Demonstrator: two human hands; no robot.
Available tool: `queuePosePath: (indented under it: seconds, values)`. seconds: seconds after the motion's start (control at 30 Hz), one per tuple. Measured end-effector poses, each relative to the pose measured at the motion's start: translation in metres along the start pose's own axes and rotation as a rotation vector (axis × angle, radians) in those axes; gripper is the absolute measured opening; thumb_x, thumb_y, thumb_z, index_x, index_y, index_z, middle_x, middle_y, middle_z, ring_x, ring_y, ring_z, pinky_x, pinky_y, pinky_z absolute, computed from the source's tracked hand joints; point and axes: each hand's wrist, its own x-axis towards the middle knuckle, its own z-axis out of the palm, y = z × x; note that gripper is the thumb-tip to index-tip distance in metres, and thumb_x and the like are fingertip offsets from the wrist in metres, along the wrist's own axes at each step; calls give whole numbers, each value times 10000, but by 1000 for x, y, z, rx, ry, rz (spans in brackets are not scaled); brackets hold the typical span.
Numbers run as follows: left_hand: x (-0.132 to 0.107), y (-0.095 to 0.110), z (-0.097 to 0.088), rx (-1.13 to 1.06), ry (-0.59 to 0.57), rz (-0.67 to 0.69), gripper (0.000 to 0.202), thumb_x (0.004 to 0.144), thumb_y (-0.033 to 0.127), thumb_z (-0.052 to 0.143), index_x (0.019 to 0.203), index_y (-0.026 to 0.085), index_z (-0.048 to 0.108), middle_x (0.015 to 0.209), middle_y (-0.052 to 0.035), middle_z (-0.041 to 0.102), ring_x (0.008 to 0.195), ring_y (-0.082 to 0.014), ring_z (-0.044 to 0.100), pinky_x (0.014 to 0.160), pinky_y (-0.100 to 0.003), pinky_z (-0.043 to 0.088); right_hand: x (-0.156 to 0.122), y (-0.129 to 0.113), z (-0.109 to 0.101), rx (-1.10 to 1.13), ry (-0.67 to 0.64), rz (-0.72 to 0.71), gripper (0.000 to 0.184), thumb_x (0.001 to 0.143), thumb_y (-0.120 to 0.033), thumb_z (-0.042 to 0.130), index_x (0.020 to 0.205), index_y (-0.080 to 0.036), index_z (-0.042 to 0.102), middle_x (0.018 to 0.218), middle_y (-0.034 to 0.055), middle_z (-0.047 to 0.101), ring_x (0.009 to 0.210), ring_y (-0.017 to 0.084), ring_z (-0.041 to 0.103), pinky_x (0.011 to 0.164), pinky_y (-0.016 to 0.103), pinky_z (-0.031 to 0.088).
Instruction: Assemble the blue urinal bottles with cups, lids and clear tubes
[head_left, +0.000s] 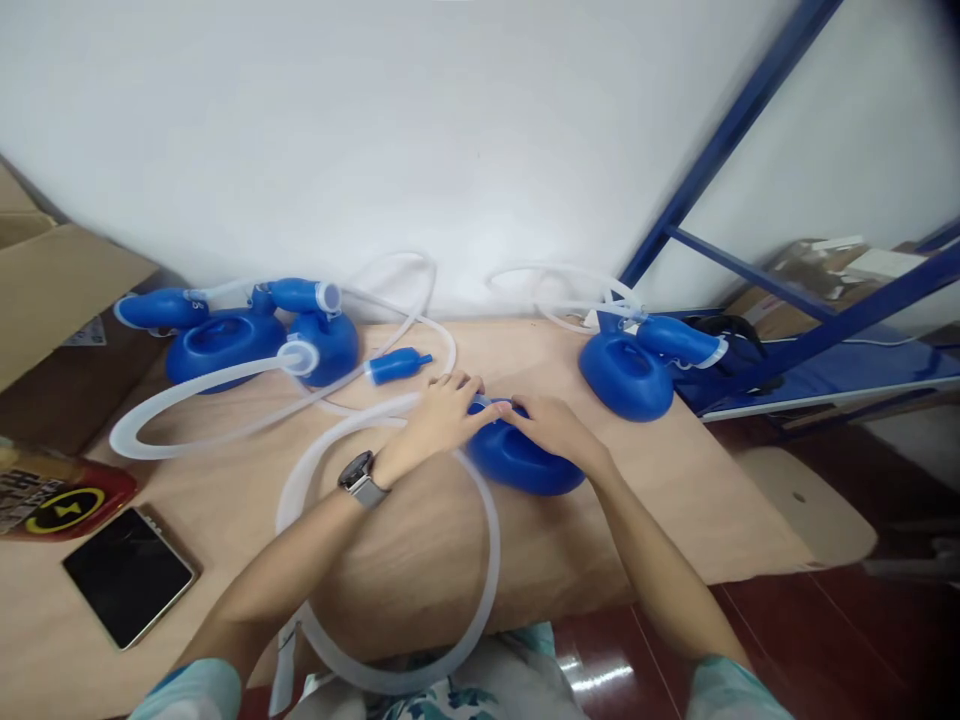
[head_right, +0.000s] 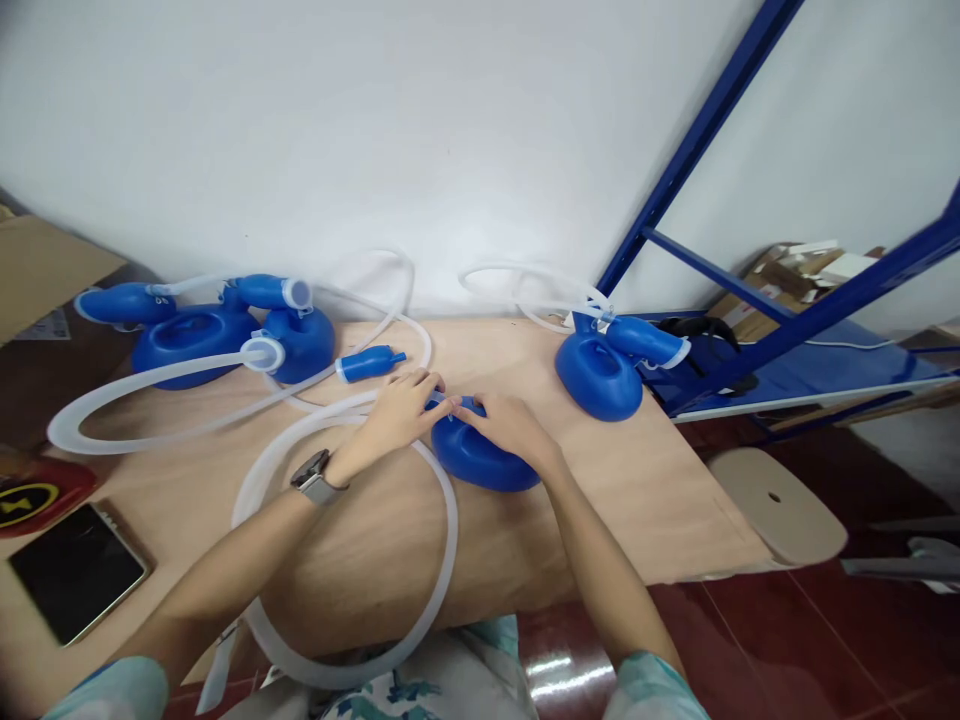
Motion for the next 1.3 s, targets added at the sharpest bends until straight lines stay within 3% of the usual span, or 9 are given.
queuePosePath:
  seconds: [0.27, 0.47, 0.6, 0.77, 0.87, 1.0, 1.1, 1.23, 1.3]
  values:
    - [5, 1, 11, 55, 30, -74, 202, 1065, 350, 515, 1117, 212, 652, 1114, -85, 697, 1021, -262, 668, 847, -367, 478, 8, 0, 5, 5, 3, 49, 573, 1004, -704, 512, 1087, -212, 792, 1124, 114, 819, 1018, 305, 752, 868, 340, 507]
    - [6, -1, 10, 13, 77, -87, 281, 997, 490, 640, 1059, 217, 640, 1054, -76, 700, 973, -270, 669, 807, -363, 476, 7, 1, 8, 28, 61, 55, 533, 1010, -668, 520, 1026, -221, 810, 994, 91, 829, 901, 277, 756, 787, 326, 507]
    - [8, -4, 14, -1, 104, -74, 179, 972, 385, 656, 1041, 221, 644, 1012, -65, 694, 913, -250, 672, 787, -349, 484, 8, 3, 9, 50, 81, 35, 501, 992, -660, 548, 981, -248, 833, 856, 60, 820, 842, 271, 755, 737, 317, 513]
    - [14, -5, 18, -25, 82, -92, 148, 998, 308, 585, 1050, 196, 667, 1024, -84, 704, 949, -261, 692, 841, -369, 522, 10, 3, 10, 59, 83, 45, 530, 986, -684, 533, 899, -253, 829, 806, 49, 809, 809, 257, 745, 717, 305, 498]
    - [8, -11, 1, -69, 24, -9, 373, 1003, 433, 625, 1288, 192, 645, 1250, -136, 704, 1197, -312, 667, 1031, -456, 528, 10, 2, 8, 52, 94, 83, 561, 971, -710, 541, 881, -232, 821, 800, 60, 806, 792, 253, 736, 704, 300, 480]
    - [-44, -37, -55, -86, -47, 179, 620, 1040, 549, 554, 1592, 284, 454, 1693, -103, 415, 1564, -297, 393, 1263, -484, 384, 9, 10, 2, 44, 184, 139, 562, 972, -698, 551, 912, -200, 806, 835, 93, 814, 798, 257, 737, 682, 300, 463]
    - [-122, -66, -87, 9, -35, -12, 477, 1086, 518, 421, 1484, 316, 589, 1498, -57, 635, 1394, -277, 594, 1205, -453, 463, 9, 26, -7, 24, 237, 182, 528, 970, -679, 563, 902, -203, 781, 874, 105, 817, 786, 263, 738, 661, 310, 457]
    - [-230, -94, -75, 218, -7, -451, 526, 1020, 564, 451, 1404, 277, 668, 1322, -123, 715, 1122, -345, 743, 912, -445, 628, 7, 46, -21, -43, 238, 300, 494, 916, -692, 632, 1049, -234, 761, 953, 104, 803, 834, 303, 747, 690, 356, 500]
    - [-263, -96, -53, 192, -85, -520, 538, 978, 581, 520, 1419, 306, 660, 1258, -103, 746, 1116, -342, 749, 845, -412, 642, 7, 42, -24, -97, 310, 292, 486, 924, -602, 664, 1234, -230, 715, 1074, 133, 782, 964, 345, 742, 765, 407, 542]
